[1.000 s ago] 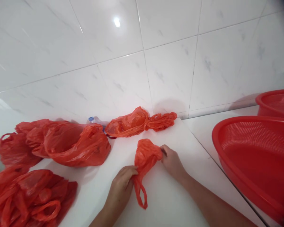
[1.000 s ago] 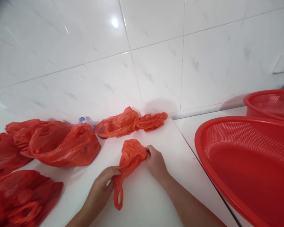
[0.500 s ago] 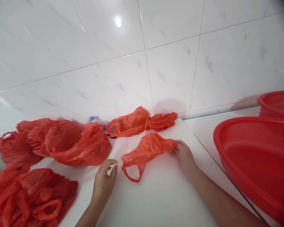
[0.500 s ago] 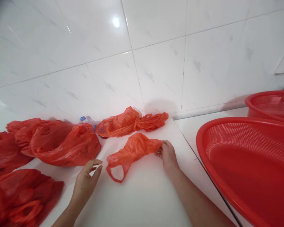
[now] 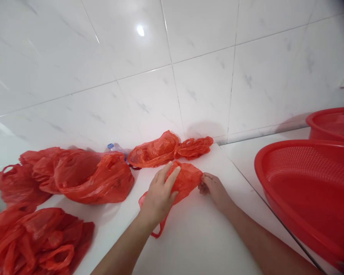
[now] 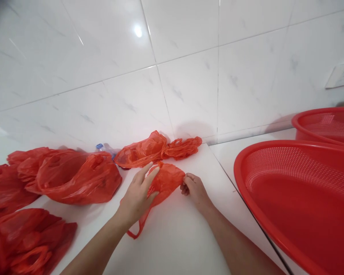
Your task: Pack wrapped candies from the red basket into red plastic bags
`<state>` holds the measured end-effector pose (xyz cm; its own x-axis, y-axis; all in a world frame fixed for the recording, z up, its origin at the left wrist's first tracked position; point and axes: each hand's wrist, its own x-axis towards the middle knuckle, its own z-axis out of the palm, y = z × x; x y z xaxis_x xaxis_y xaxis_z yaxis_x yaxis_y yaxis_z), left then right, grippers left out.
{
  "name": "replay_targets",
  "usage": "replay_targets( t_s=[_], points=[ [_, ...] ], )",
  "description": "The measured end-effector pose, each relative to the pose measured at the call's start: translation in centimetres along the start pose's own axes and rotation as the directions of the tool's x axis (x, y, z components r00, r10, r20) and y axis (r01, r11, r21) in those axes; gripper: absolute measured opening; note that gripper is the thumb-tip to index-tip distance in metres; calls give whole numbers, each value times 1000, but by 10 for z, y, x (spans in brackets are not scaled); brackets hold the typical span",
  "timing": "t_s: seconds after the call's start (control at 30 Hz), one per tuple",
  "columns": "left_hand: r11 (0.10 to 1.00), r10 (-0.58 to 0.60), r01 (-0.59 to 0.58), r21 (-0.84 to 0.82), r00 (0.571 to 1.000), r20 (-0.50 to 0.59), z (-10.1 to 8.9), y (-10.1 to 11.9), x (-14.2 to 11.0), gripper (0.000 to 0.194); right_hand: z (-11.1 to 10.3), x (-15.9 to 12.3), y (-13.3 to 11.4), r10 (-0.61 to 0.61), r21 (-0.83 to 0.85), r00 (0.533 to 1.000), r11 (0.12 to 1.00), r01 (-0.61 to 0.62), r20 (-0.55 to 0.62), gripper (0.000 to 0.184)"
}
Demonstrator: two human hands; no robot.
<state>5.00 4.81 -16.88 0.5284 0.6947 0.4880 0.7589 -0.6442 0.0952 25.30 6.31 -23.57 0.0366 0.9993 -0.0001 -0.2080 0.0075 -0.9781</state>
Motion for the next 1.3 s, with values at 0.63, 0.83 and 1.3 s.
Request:
replay_targets(
  t_s=[0.63, 0.83, 1.3],
  points=[
    [656, -617, 532, -535, 787, 26, 16, -35, 8, 18, 67, -60, -2, -451, -661, 634, 121, 741, 628, 21],
    [371, -689, 559, -742, 701, 184, 3, -62, -9, 41, 25, -22, -8, -402, -924, 851, 26, 381, 339, 24],
    [988, 48, -78, -136, 976, -213, -18, -17, -30, 22, 35, -22, -2, -643, -909, 660, -150, 390, 389, 25]
  ],
)
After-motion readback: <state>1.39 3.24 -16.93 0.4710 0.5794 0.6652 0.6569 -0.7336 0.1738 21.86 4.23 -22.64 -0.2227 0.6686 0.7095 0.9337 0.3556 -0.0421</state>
